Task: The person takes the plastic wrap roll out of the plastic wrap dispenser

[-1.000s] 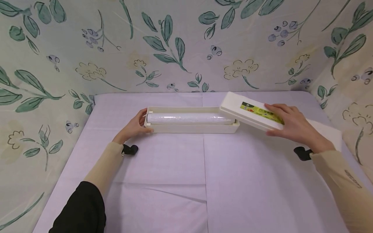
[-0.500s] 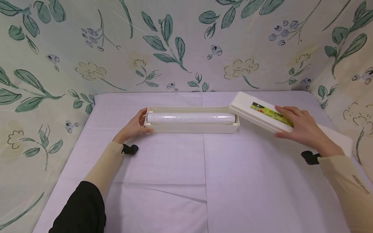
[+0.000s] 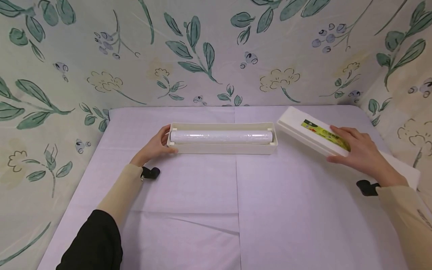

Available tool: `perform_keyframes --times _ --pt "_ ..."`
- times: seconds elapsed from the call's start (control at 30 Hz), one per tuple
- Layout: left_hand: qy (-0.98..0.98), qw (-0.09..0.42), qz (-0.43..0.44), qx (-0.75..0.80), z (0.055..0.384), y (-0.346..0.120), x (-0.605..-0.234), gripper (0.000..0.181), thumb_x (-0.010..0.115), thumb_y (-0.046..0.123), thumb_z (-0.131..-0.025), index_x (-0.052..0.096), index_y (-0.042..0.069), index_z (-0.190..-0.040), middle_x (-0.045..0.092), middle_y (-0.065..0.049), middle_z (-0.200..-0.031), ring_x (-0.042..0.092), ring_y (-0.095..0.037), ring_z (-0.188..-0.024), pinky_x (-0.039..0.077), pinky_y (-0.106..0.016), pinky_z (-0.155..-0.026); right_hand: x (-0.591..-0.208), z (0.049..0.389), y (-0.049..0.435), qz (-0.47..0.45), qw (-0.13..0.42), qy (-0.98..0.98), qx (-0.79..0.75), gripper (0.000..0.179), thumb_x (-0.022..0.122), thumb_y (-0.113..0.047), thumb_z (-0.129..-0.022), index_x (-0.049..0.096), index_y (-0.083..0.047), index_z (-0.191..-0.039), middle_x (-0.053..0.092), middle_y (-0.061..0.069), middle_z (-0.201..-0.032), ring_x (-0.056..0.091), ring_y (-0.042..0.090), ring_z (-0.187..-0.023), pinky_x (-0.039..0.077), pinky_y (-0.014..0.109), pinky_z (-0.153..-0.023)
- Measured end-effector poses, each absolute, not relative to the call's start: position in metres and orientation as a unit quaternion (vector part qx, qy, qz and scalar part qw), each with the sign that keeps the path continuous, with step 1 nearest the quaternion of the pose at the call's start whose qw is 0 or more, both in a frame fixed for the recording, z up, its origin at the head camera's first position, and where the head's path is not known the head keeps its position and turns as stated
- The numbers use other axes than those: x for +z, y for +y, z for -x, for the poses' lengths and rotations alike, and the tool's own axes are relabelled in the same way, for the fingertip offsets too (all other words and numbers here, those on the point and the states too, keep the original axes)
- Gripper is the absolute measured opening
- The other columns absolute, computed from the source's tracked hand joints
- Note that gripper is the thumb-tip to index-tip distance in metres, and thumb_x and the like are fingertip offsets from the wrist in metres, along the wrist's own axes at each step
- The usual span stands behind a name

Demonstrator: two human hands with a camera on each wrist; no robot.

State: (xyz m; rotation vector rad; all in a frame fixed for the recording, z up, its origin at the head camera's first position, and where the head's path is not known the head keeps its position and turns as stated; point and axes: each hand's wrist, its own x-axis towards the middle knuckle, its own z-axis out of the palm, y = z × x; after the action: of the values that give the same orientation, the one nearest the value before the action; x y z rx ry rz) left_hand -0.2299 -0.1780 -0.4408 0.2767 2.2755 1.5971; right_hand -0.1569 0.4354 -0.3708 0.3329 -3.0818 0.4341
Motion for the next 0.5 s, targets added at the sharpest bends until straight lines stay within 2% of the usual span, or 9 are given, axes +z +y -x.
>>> perform_keyframes --times 0.37,0.5 --pt "0.801 0.173 -0.097 0.564 0.229 -0.178 -0.44 0.104 0.082 0.011 -0.075 0.015 0.021 -0.153 0.021 -0.004 -0.156 0.023 -0.021 -0.141 0.023 -0.04 -0.112 -0.382 0.153 0.448 -0.077 -0.017 -0.986 0.146 0.111 0.081 -0.035 -0.075 0.007 -0.01 -0.154 0.018 0.041 -0.139 0.023 0.061 -0.109 0.024 0.066 -0.077" --pt "0.796 0.183 -0.096 0.569 0.224 -0.176 -0.428 0.103 0.081 0.007 -0.076 0.014 0.017 -0.153 0.019 -0.006 -0.157 0.022 -0.023 -0.142 0.023 -0.039 -0.112 -0.39 0.152 0.451 -0.067 -0.026 -0.987 0.145 0.111 0.081 -0.037 -0.075 0.007 -0.007 -0.153 0.018 0.042 -0.137 0.024 0.06 -0.107 0.023 0.065 -0.077"
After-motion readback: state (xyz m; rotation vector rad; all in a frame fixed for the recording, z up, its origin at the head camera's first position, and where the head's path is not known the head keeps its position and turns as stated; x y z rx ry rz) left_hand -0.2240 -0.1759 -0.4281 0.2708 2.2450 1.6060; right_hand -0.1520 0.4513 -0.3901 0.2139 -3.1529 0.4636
